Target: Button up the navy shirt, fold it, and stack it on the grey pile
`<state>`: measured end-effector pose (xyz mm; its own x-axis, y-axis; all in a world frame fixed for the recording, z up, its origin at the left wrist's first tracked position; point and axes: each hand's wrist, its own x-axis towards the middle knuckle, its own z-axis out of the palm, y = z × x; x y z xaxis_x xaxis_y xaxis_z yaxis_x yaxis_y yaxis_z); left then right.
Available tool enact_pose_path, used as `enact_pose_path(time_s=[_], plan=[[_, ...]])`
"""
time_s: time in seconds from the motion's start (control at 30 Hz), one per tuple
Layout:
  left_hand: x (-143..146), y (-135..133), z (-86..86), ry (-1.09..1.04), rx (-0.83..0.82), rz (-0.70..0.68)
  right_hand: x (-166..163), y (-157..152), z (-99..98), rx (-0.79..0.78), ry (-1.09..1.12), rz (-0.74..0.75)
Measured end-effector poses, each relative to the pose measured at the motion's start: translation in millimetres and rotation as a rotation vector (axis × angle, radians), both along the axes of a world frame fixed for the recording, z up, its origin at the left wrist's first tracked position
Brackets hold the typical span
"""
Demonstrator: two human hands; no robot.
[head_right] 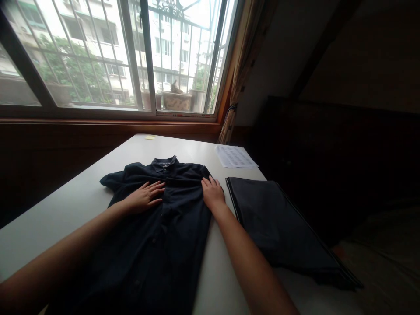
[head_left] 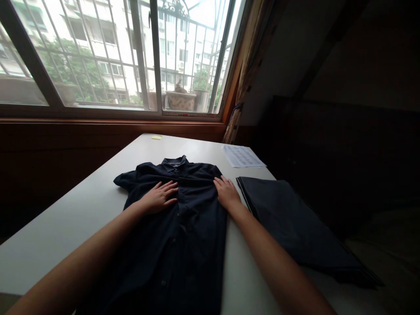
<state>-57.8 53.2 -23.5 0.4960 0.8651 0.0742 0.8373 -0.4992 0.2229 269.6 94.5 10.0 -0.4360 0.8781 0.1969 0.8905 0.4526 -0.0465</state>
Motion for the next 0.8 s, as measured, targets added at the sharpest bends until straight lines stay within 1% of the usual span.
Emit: enact_pose_path(time_s=[0.03, 0.1, 0.17, 0.23, 0.3, 0.33, 0.4, 0.47, 0.57, 0.67, 0.8], plan=[[-0.1, 2.3, -0.3, -0.005, 0.006, 0.011, -11.3, -9.6, 4.2, 0.028, 0.026, 0.004], [-0.4, 5.7, -1.2, -0.018, 0.018, 0.034, -36.0, -37.5, 9.8, 0.085, 0.200, 0.050], [-0.1, 7.5, -2.4, -0.027, 0.027, 0.049, -58.4, -72.6, 10.9, 0.008, 0.285, 0.148], [0.5, 7.7, -4.3, -0.029, 0.033, 0.054, -73.0, -106.1, 7.8, -0.134, 0.258, 0.246], [0.6, 6.5, -6.3, -0.036, 0.035, 0.062, -77.8, -129.2, 3.1, -0.190, 0.202, 0.272], [0.0, 5.4, -7.1, -0.047, 0.034, 0.071, -76.9, -135.1, 1.1, -0.210, 0.185, 0.274], [-2.5, 2.1, -6.9, -0.090, 0.025, 0.093, -70.1, -135.1, -1.1, -0.278, 0.205, 0.257], [-6.5, -2.7, -3.5, -0.161, 0.000, 0.093, -59.3, -123.0, -0.9, -0.408, 0.289, 0.212], [-11.3, -12.5, 7.0, -0.282, -0.056, 0.004, -41.2, -96.3, -0.6, -0.574, 0.415, 0.124], [-7.2, -24.2, 16.5, -0.337, -0.068, -0.099, -26.3, -75.3, -5.6, -0.641, 0.490, 0.099], [11.1, -37.0, 19.0, -0.328, -0.003, -0.178, -15.9, -64.8, -13.5, -0.714, 0.605, 0.122]])
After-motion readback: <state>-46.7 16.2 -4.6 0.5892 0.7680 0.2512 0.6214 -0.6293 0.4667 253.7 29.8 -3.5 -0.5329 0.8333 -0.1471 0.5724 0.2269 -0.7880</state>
